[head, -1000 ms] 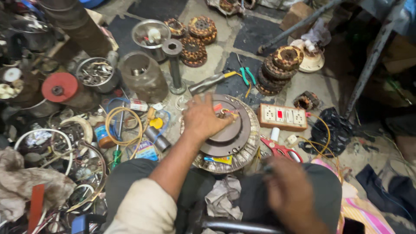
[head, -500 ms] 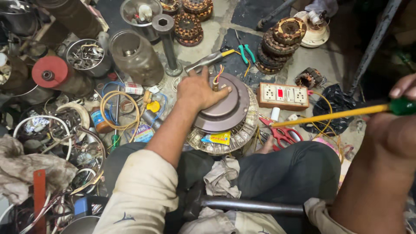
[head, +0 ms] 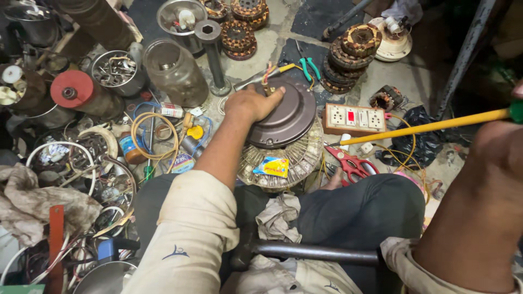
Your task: The person disassembles a ceiling fan motor casing using a screwdriver to remove screws and a hammer with a metal rod to separate the metal components.
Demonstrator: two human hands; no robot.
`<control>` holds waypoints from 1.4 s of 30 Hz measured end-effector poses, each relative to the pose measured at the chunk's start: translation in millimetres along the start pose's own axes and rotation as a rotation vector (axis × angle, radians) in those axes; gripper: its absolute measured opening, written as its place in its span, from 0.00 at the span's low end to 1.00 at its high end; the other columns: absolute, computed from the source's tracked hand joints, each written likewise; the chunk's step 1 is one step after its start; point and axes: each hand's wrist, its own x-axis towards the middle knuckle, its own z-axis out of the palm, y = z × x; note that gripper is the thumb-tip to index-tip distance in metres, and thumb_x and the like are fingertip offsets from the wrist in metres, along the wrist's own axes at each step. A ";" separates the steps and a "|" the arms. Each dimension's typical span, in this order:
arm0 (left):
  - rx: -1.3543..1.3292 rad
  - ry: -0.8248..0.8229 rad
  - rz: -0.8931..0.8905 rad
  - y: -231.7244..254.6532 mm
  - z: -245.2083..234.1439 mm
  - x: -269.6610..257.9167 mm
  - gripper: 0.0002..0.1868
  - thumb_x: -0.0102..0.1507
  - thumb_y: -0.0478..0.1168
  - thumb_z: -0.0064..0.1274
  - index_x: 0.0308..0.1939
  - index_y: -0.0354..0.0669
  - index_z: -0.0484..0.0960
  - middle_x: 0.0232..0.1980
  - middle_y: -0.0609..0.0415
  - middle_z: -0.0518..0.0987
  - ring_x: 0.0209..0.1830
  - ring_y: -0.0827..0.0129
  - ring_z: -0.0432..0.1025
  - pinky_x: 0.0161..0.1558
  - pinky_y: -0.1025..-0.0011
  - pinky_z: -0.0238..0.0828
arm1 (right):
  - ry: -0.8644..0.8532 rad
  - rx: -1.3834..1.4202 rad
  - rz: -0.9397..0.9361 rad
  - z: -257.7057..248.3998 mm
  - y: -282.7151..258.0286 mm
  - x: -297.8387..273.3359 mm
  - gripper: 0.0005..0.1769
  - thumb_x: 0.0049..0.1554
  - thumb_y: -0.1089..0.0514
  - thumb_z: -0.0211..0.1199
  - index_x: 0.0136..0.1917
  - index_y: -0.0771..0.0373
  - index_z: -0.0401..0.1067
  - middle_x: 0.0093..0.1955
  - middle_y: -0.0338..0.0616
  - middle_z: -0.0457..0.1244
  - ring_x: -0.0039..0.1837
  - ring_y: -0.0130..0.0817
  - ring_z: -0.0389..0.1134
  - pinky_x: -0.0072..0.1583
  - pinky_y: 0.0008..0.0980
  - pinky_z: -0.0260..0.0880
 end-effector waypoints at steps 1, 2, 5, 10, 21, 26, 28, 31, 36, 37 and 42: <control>0.014 -0.004 -0.001 1.6 -0.4 -0.8 0.62 0.55 0.85 0.32 0.73 0.37 0.65 0.72 0.37 0.69 0.72 0.48 0.65 0.68 0.56 0.62 | -0.004 0.000 0.003 2.5 -0.7 -0.3 0.16 0.76 0.49 0.46 0.53 0.64 0.61 0.36 0.43 0.52 0.37 0.32 0.54 0.43 0.28 0.57; 0.028 -0.008 -0.002 2.5 -1.0 -1.5 0.61 0.55 0.85 0.32 0.73 0.38 0.65 0.72 0.37 0.68 0.73 0.48 0.64 0.69 0.56 0.61 | -0.011 0.001 0.002 5.0 -0.3 -1.9 0.16 0.76 0.48 0.46 0.54 0.64 0.61 0.36 0.43 0.52 0.37 0.32 0.53 0.43 0.28 0.56; 0.034 -0.024 0.000 3.0 -3.1 0.3 0.61 0.56 0.85 0.31 0.73 0.37 0.67 0.72 0.37 0.69 0.73 0.50 0.65 0.69 0.56 0.62 | -0.031 -0.006 -0.002 10.6 -5.3 -6.0 0.17 0.75 0.48 0.46 0.54 0.64 0.61 0.36 0.43 0.52 0.36 0.32 0.53 0.43 0.29 0.56; 0.037 -0.019 -0.001 1.6 1.7 2.4 0.62 0.57 0.85 0.32 0.75 0.36 0.64 0.72 0.36 0.69 0.73 0.48 0.65 0.69 0.55 0.64 | -0.089 -0.014 -0.018 29.0 -9.8 -15.5 0.18 0.75 0.46 0.45 0.55 0.64 0.61 0.36 0.43 0.51 0.36 0.33 0.53 0.42 0.29 0.56; -0.100 0.431 0.011 0.9 29.5 -68.1 0.54 0.52 0.73 0.58 0.72 0.48 0.62 0.65 0.29 0.62 0.63 0.33 0.62 0.57 0.38 0.63 | -0.324 -0.027 -0.122 116.8 -35.0 -38.4 0.21 0.75 0.43 0.44 0.57 0.64 0.60 0.35 0.42 0.50 0.35 0.33 0.52 0.41 0.30 0.55; -0.234 0.490 0.104 -22.6 38.1 -60.9 0.55 0.52 0.73 0.61 0.72 0.43 0.64 0.66 0.31 0.65 0.66 0.33 0.61 0.59 0.36 0.61 | -0.464 -0.040 -0.241 173.4 -26.7 -61.1 0.22 0.75 0.41 0.44 0.58 0.64 0.60 0.34 0.42 0.50 0.34 0.33 0.51 0.41 0.30 0.55; -0.201 0.448 0.078 -21.2 35.3 -55.7 0.58 0.49 0.74 0.62 0.73 0.45 0.63 0.65 0.32 0.65 0.66 0.35 0.61 0.61 0.37 0.60 | -0.492 -0.035 -0.304 194.7 -22.6 -61.0 0.23 0.75 0.41 0.44 0.58 0.64 0.60 0.34 0.42 0.50 0.34 0.33 0.51 0.41 0.30 0.55; -0.153 0.466 0.116 -21.2 29.1 -45.3 0.62 0.44 0.76 0.65 0.72 0.44 0.63 0.66 0.32 0.64 0.66 0.36 0.60 0.61 0.37 0.58 | -0.502 -0.051 -0.361 207.0 -18.8 -58.8 0.23 0.75 0.40 0.43 0.59 0.64 0.60 0.34 0.42 0.49 0.34 0.34 0.51 0.40 0.31 0.54; -0.151 0.372 0.200 -13.5 25.8 -24.9 0.61 0.43 0.76 0.66 0.71 0.46 0.66 0.66 0.36 0.64 0.67 0.37 0.59 0.61 0.38 0.58 | -0.510 -0.089 -0.379 205.6 -10.0 -51.3 0.25 0.74 0.39 0.43 0.60 0.64 0.60 0.33 0.42 0.49 0.34 0.34 0.51 0.40 0.31 0.54; -0.147 0.367 0.196 -13.2 26.2 -24.2 0.59 0.43 0.76 0.66 0.69 0.48 0.68 0.66 0.36 0.64 0.68 0.38 0.59 0.62 0.39 0.58 | -0.512 -0.093 -0.381 205.4 -7.2 -49.1 0.25 0.74 0.38 0.43 0.60 0.64 0.60 0.33 0.42 0.49 0.34 0.34 0.50 0.40 0.31 0.54; -0.171 0.438 0.225 -20.6 32.3 -27.9 0.55 0.43 0.76 0.66 0.67 0.53 0.73 0.64 0.38 0.66 0.67 0.39 0.60 0.63 0.40 0.58 | -0.521 -0.102 -0.378 205.5 8.7 -44.5 0.27 0.74 0.37 0.42 0.61 0.64 0.59 0.33 0.42 0.48 0.33 0.34 0.50 0.39 0.32 0.53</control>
